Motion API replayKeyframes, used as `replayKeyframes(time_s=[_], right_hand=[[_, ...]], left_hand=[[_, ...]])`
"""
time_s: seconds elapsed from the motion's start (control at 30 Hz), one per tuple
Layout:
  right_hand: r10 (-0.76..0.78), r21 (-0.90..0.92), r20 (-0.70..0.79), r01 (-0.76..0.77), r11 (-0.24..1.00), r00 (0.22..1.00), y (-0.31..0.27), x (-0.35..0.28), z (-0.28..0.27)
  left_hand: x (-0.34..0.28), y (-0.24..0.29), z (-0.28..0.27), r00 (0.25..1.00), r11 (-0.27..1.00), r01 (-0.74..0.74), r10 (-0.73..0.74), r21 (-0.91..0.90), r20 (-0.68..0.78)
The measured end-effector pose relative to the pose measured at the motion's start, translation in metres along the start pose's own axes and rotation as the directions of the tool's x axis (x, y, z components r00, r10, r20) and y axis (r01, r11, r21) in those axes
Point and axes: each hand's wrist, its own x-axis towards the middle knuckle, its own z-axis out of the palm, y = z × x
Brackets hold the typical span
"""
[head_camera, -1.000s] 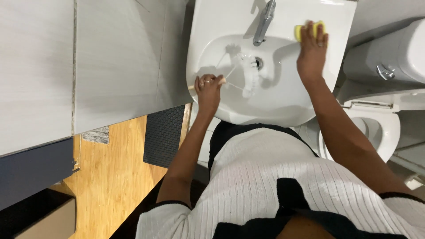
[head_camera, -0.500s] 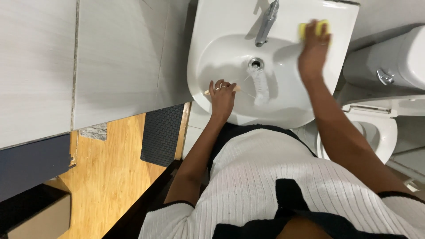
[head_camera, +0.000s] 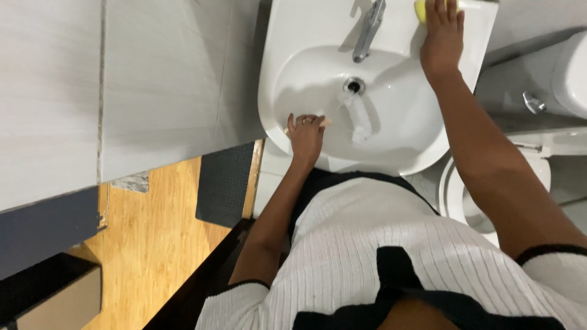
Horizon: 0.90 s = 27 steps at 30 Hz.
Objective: The person cleans a white bathroom sink using a yellow sponge and a toilet brush. They scrub the sink basin, faucet, and surrounding surfaces, then rinse the brush under running water and wipe the sink again.
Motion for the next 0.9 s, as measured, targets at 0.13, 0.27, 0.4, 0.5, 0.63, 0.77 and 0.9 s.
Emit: replayKeyframes(time_s=[0.13,0.27,0.4,0.5,0.63,0.77,0.9], right_hand=[[0.04,-0.316,0.021,-0.031,0.948,0.999,-0.012,0.007,0.049],[-0.14,0.043,0.137,0.135,0.99,0.981,-0.054,-0.019,0.001],[-0.204,-0.111,-0.097,0.193,0.975,0.974,0.048,0.01,0.047],[-0.228,0.025,-0.39,0.258,0.966,0.892,0.048,-0.012,0.027],[0.363,0.87,-0.19,-0.015,0.492,0.912,-0.038,-0.035,0.012],[-0.136,0.349,-0.364,0.27,0.897,0.921,-0.076,-0.048,0.05],[-0.116,0.707,-0.198,0.224,0.671,0.973,-0.141,-0.072,0.09]], left_hand=[[0.003,0.002,-0.006,1.0,1.0,-0.001,0.001,-0.012,-0.006],[0.001,0.001,-0.003,1.0,1.0,-0.003,0.003,-0.009,0.004],[0.002,0.004,-0.01,1.0,0.999,0.013,-0.013,-0.045,0.009],[0.0,0.004,-0.009,0.999,0.999,-0.007,0.005,-0.04,-0.044],[0.0,0.002,-0.004,0.999,0.997,0.028,-0.029,-0.067,-0.015],[0.004,0.004,-0.011,1.0,0.997,0.002,-0.003,-0.082,-0.01],[0.003,0.006,-0.018,0.989,0.991,0.058,-0.041,-0.118,0.142]])
